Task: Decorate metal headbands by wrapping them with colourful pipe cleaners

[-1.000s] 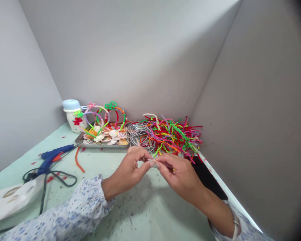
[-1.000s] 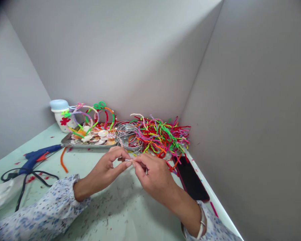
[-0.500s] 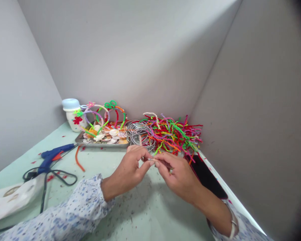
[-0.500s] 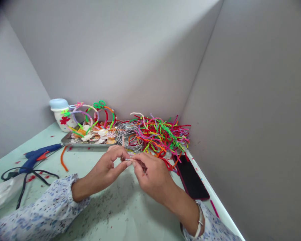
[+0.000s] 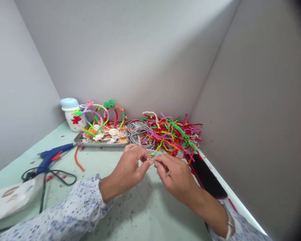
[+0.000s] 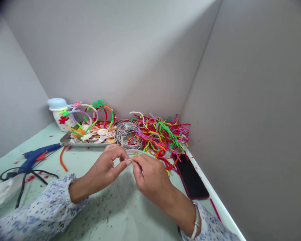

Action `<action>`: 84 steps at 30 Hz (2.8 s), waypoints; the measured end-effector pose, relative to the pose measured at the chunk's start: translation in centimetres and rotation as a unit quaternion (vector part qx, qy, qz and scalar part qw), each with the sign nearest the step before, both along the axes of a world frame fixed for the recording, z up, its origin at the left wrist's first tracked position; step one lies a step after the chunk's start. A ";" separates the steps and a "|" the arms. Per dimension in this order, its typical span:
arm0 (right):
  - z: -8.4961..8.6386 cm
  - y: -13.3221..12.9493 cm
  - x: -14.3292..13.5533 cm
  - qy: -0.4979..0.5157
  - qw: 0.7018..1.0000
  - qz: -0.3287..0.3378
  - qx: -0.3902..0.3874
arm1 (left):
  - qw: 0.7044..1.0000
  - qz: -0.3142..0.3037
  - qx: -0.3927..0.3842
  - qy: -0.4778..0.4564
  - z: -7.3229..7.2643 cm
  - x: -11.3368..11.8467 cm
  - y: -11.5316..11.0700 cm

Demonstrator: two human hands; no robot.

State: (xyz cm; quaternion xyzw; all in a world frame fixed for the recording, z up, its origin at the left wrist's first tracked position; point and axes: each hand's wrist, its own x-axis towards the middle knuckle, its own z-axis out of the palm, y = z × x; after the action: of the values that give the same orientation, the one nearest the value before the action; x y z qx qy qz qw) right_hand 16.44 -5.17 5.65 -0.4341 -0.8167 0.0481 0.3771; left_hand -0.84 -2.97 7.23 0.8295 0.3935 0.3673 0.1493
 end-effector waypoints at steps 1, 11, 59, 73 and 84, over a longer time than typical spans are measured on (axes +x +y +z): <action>-0.1 0.0 0.0 0.002 1.000 -0.003 0.005 | 1.000 0.000 0.001 -0.001 0.0 0.0 0.1; -0.4 -0.1 -0.2 0.029 0.999 -0.019 0.037 | 0.999 0.031 0.034 -0.020 0.2 0.4 -0.5; -0.6 -0.1 -0.6 0.051 0.998 -0.029 0.004 | 0.963 -0.025 -0.218 -0.154 -0.8 1.1 -0.7; -1.0 -0.3 -0.8 0.030 0.999 -0.021 0.036 | 0.914 -0.022 -0.307 -0.264 -1.9 1.6 -0.8; -1.5 -0.3 -0.6 -0.017 0.996 -0.027 0.085 | 0.892 -0.002 -0.354 -0.281 -1.9 1.7 -0.8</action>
State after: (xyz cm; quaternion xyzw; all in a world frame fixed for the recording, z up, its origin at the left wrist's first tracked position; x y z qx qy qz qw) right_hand 15.83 -5.48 4.17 -0.4232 -0.8121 -0.0388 0.3999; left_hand 0.89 -3.80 5.36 0.5846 0.4377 0.4207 0.5381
